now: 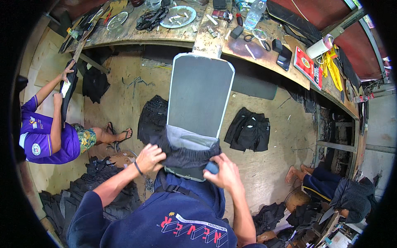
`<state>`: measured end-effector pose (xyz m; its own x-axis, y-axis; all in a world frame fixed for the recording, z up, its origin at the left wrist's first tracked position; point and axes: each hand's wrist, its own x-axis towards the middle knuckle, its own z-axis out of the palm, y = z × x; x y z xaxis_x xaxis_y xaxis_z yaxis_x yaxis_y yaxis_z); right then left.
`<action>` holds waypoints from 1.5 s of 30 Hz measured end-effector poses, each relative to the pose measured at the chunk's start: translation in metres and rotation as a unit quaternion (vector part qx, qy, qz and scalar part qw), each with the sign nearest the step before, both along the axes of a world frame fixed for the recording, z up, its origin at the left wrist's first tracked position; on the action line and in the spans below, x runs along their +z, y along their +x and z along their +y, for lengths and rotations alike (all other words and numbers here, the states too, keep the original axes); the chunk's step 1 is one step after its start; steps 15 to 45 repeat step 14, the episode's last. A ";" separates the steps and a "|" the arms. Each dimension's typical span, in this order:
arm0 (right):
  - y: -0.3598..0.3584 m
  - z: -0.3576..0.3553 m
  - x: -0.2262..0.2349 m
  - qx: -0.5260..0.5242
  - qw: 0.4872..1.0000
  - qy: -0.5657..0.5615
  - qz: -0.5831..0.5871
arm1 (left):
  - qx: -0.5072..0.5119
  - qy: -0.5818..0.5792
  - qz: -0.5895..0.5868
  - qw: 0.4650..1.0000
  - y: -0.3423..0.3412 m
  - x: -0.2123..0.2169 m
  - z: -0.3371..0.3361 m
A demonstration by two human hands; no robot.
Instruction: The person irons black shorts on a small ironing board using a handheld iron. They repeatedly smooth the fabric, flip the shorts, and continue ironing different sections. The person also handles a white template and places it on the board before ironing.
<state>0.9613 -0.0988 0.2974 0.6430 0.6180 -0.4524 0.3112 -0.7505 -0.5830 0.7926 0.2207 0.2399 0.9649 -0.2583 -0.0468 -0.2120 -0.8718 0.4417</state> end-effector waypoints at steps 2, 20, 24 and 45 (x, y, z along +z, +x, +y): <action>-0.027 -0.003 0.003 -0.007 0.999 -0.042 0.028 | 0.011 -0.074 0.126 0.989 -0.012 0.016 -0.007; -0.039 -0.001 0.008 -0.033 0.998 -0.056 0.015 | 0.027 -0.101 -0.022 0.994 0.072 -0.021 -0.028; -0.039 -0.001 0.008 -0.033 0.998 -0.056 0.015 | 0.027 -0.101 -0.022 0.994 0.072 -0.021 -0.028; -0.039 -0.001 0.008 -0.033 0.998 -0.056 0.015 | 0.027 -0.101 -0.022 0.994 0.072 -0.021 -0.028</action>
